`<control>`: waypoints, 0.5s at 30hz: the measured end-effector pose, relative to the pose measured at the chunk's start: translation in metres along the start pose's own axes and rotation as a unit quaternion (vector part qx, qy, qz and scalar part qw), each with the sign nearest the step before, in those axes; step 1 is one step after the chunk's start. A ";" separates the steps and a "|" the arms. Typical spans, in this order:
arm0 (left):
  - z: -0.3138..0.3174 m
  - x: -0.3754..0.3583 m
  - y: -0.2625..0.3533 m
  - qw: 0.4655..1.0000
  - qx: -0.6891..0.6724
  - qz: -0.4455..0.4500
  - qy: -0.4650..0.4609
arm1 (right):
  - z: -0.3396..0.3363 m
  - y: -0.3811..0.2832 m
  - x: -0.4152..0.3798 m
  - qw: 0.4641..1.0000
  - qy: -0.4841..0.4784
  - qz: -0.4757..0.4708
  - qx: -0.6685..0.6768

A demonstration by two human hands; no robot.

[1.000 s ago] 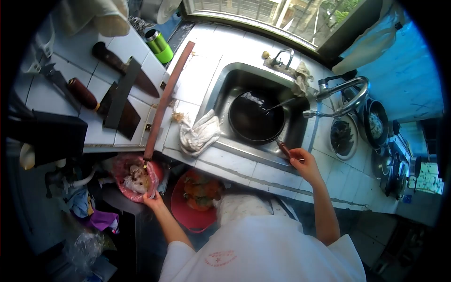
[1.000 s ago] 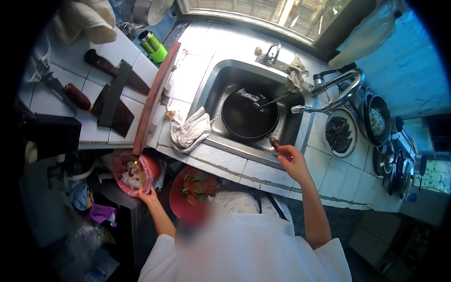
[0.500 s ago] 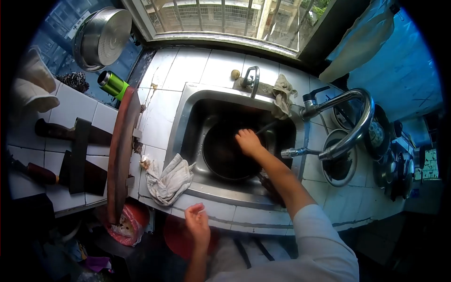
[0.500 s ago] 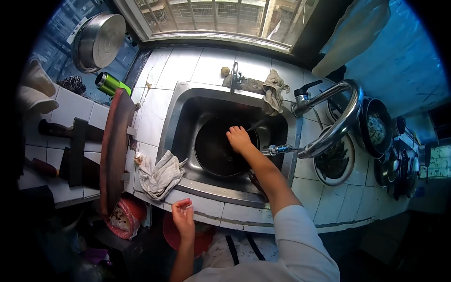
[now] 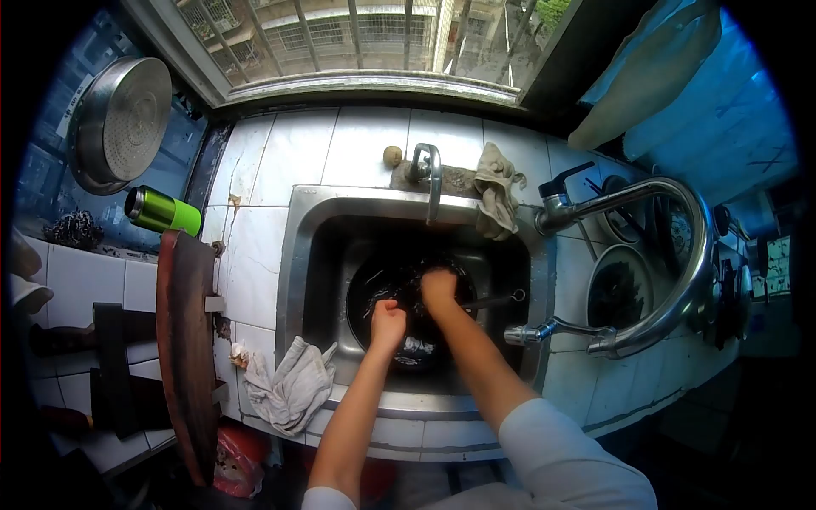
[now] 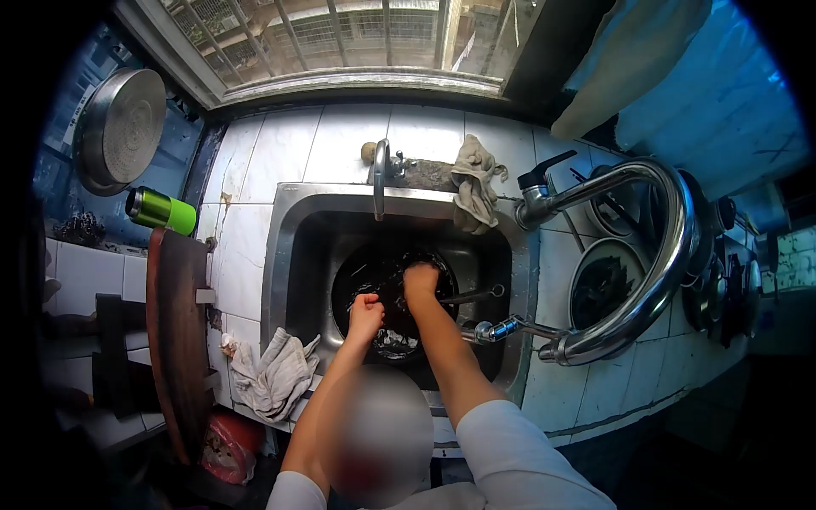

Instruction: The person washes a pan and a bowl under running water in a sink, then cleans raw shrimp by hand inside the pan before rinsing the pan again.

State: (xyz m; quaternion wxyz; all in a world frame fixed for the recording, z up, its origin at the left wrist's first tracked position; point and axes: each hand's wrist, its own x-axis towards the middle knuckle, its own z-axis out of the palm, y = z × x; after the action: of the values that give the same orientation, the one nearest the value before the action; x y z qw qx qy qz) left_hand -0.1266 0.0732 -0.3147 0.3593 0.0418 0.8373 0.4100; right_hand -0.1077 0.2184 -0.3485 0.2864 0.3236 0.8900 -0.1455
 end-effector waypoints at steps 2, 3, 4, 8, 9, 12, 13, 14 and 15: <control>0.007 0.011 0.011 0.991 0.126 0.036 0.039 | -0.004 -0.002 -0.018 0.983 -0.031 -0.182 -0.021; 0.006 0.011 0.021 0.979 0.202 0.033 0.018 | -0.022 -0.005 -0.028 0.978 -0.100 -0.182 0.007; 0.007 0.009 0.023 0.976 0.217 0.021 0.010 | 0.002 0.007 -0.012 0.989 -0.004 -0.147 -0.012; 0.014 0.013 0.004 0.961 0.277 0.004 -0.019 | 0.000 0.017 -0.006 0.998 -0.015 -0.045 0.050; 0.013 0.011 0.004 0.960 0.279 0.009 -0.025 | -0.004 0.019 -0.013 0.995 -0.052 -0.083 0.018; 0.010 0.004 0.014 0.966 0.256 0.027 0.013 | -0.030 0.018 -0.029 0.995 0.010 -0.049 0.081; 0.009 0.000 0.017 0.966 0.257 0.026 0.011 | -0.033 0.016 -0.035 0.988 0.058 -0.037 0.135; 0.006 -0.001 0.021 0.969 0.241 0.055 0.001 | -0.037 0.018 -0.044 0.983 0.090 -0.047 0.153; 0.004 -0.003 0.027 0.971 0.225 0.085 -0.009 | -0.049 0.017 -0.058 0.983 0.092 -0.046 0.155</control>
State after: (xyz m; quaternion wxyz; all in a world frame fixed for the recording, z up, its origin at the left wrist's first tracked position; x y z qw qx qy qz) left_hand -0.1278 0.0922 -0.2948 0.3118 0.1956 0.8983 0.2400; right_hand -0.0800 0.2244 -0.2761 0.1426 0.3347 0.8932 -0.2642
